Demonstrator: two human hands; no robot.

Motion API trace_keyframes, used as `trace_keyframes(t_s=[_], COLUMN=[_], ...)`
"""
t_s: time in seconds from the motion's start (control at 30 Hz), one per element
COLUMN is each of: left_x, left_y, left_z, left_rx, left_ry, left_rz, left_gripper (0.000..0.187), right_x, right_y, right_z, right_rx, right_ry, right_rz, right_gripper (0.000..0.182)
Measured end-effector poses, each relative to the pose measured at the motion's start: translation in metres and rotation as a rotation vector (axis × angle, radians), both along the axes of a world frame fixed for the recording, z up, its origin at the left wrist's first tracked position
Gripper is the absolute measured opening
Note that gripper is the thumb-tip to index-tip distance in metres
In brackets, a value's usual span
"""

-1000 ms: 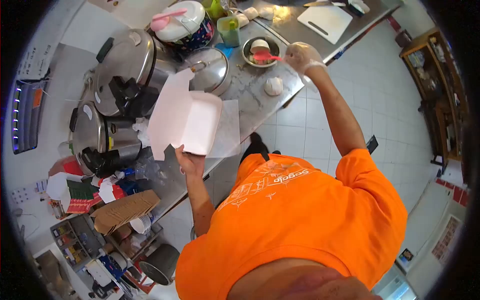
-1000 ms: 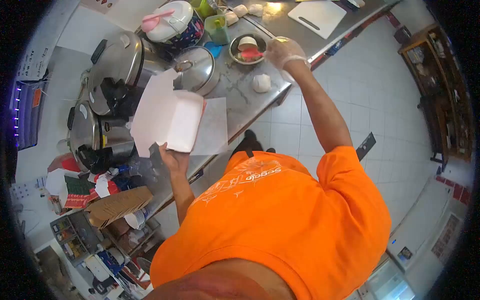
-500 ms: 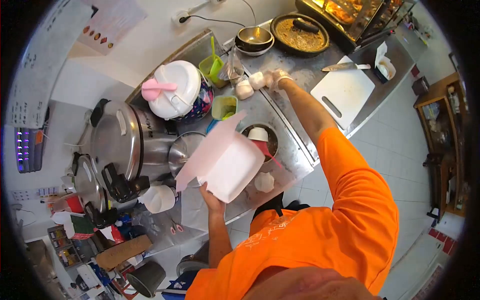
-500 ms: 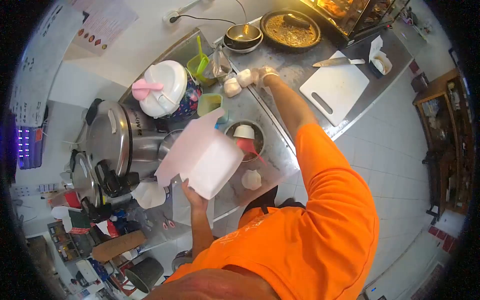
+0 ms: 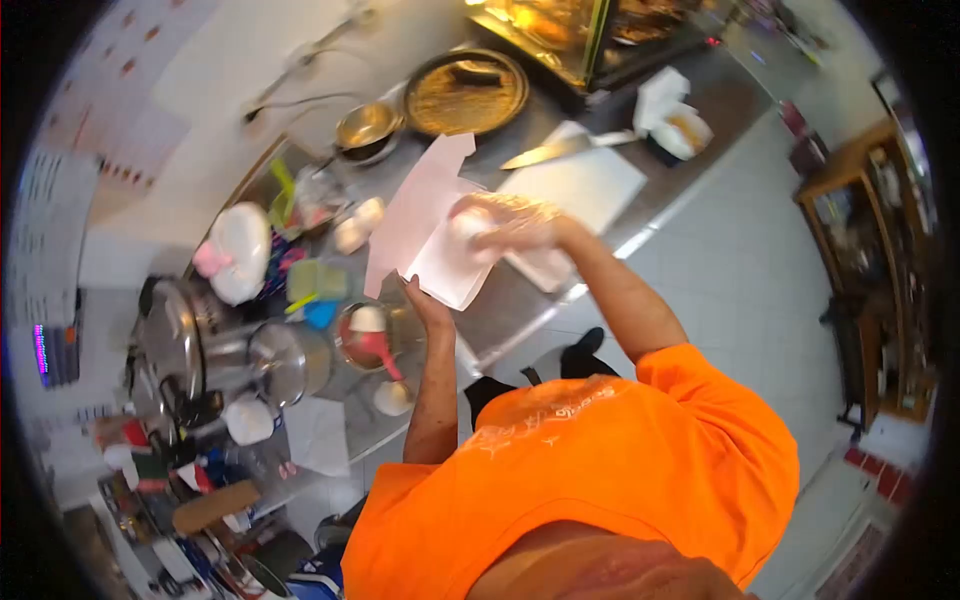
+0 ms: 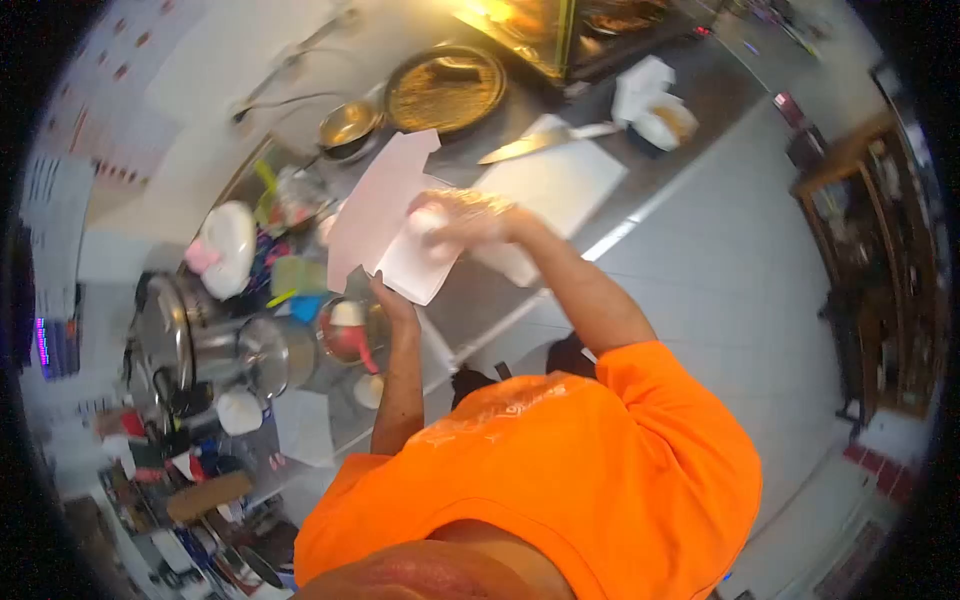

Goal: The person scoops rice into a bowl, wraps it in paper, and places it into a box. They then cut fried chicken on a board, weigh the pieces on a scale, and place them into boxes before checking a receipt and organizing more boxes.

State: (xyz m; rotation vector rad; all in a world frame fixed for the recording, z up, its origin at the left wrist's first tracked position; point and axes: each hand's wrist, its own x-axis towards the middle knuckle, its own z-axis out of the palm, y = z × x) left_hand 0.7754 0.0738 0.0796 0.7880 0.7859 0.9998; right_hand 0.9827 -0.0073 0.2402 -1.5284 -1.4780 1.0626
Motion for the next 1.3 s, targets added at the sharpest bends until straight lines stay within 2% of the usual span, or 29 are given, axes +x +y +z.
trace_keyframes(t_s=[0.03,0.07,0.1,0.17,0.2,0.23,0.27,0.3,0.33,0.37,0.4,0.47,0.5,0.53,0.57,0.63,0.7,0.77,0.83,0.87,0.9,1.0,1.07,1.1,1.17,1.2,1.27,1.3], left_x=[0.036,0.071,0.097,0.141,0.161,0.176,0.183,0.193,0.201,0.207,0.213,0.225,0.232,0.243,0.255,0.280,0.313,0.357,0.398,0.428,0.453,0.540,0.598,0.622,0.670,0.693,0.712,0.718], left_y=[-0.037,-0.075,-0.099,-0.118,-0.127,-0.135,-0.129,-0.128,-0.128,-0.127,-0.123,-0.116,-0.115,-0.120,-0.122,-0.124,-0.126,-0.134,-0.144,-0.157,-0.164,-0.178,-0.186,-0.191,-0.192,-0.196,-0.192,-0.192], left_z=[0.020,0.044,0.056,0.023,0.024,0.024,-0.009,-0.019,-0.024,-0.030,-0.042,-0.063,-0.057,-0.041,-0.046,-0.065,-0.086,-0.100,-0.105,-0.105,-0.105,-0.108,-0.112,-0.117,-0.129,-0.101,-0.131,-0.131], left_rx=[-0.015,-0.133,-0.243,-0.286,-0.381,-0.478,-0.529,-0.529,-0.422,-0.314,-0.311,-0.352,-0.414,-0.428,-0.420,-0.269,-0.234,-0.221,0.140,0.076,0.078,0.116,0.145,0.143,0.367,0.288,0.361,0.334], left_ry=[0.009,0.006,0.003,-0.077,-0.074,-0.062,-0.108,-0.114,-0.056,0.003,-0.006,0.092,0.130,0.169,0.148,0.259,0.314,0.380,0.501,0.563,0.574,0.632,0.652,0.645,0.747,0.864,1.160,1.181], left_rz=[-0.043,-0.020,0.011,-0.030,-0.053,-0.072,-0.141,-0.142,-0.230,-0.315,-0.312,-0.387,-0.426,-0.459,-0.442,-0.412,-0.365,-0.332,-0.470,-0.308,-0.311,-0.264,-0.245,-0.260,-0.127,-0.128,-0.070,-0.020], left_gripper=[0.053,0.056,0.059,0.063,0.062,0.061,0.060,0.060,0.059,0.057,0.057,0.056,0.055,0.053,0.053,0.053,0.048,0.045,0.048,0.048,0.048,0.049,0.051,0.051,0.048,0.050,0.051,0.050], right_x=[0.006,0.005,0.007,0.033,0.055,0.095,0.140,0.176,0.213,0.260,0.321,0.389,0.418,0.442,0.467,0.521,0.546,0.578,0.623,0.657,0.684,0.740,0.781,0.804,0.858,0.894,0.956,0.990], right_y=[-0.008,-0.020,-0.040,-0.070,-0.089,-0.097,-0.104,-0.119,-0.132,-0.142,-0.148,-0.170,-0.169,-0.166,-0.164,-0.158,-0.166,-0.179,-0.195,-0.210,-0.225,-0.255,-0.271,-0.281,-0.292,-0.297,-0.310,-0.312], right_z=[-0.021,-0.012,-0.012,-0.008,0.009,-0.043,-0.095,-0.060,-0.020,-0.039,-0.076,-0.094,-0.103,-0.115,-0.131,-0.196,-0.204,-0.209,-0.229,-0.250,-0.264,-0.222,-0.191,-0.190,-0.196,-0.203,-0.208,-0.207], right_rx=[-0.011,-0.216,-0.233,-0.294,-0.192,0.116,0.427,0.321,0.219,0.329,0.360,0.095,0.115,-0.121,-0.357,-0.393,-0.486,-0.452,-0.425,-0.476,-0.531,-0.507,-0.514,-0.522,-0.451,-0.414,-0.372,-0.314], right_ry=[-0.303,-0.567,-0.546,-0.755,-0.627,-0.633,-0.626,-0.630,-0.632,-0.467,-0.646,-0.681,-0.697,-0.799,-0.894,-0.801,-0.845,-0.805,-0.745,-0.806,-0.865,-0.809,-0.481,-0.486,-0.698,-0.747,-0.780,-0.817], right_rz=[-0.001,0.000,-0.028,0.096,0.071,-0.058,-0.186,-0.350,-0.515,-0.819,-0.981,-1.177,-1.156,-1.117,-1.074,-0.923,-0.660,-0.697,-0.742,-0.786,-0.826,-0.904,-1.080,-1.093,-1.002,-0.880,-0.845,-0.807], right_gripper=[0.050,0.052,0.052,0.042,0.028,0.024,0.019,0.019,0.018,0.017,0.021,0.031,0.031,0.034,0.037,0.036,0.035,0.033,0.031,0.029,0.026,0.027,0.027,0.027,0.032,0.036,0.039,0.042])
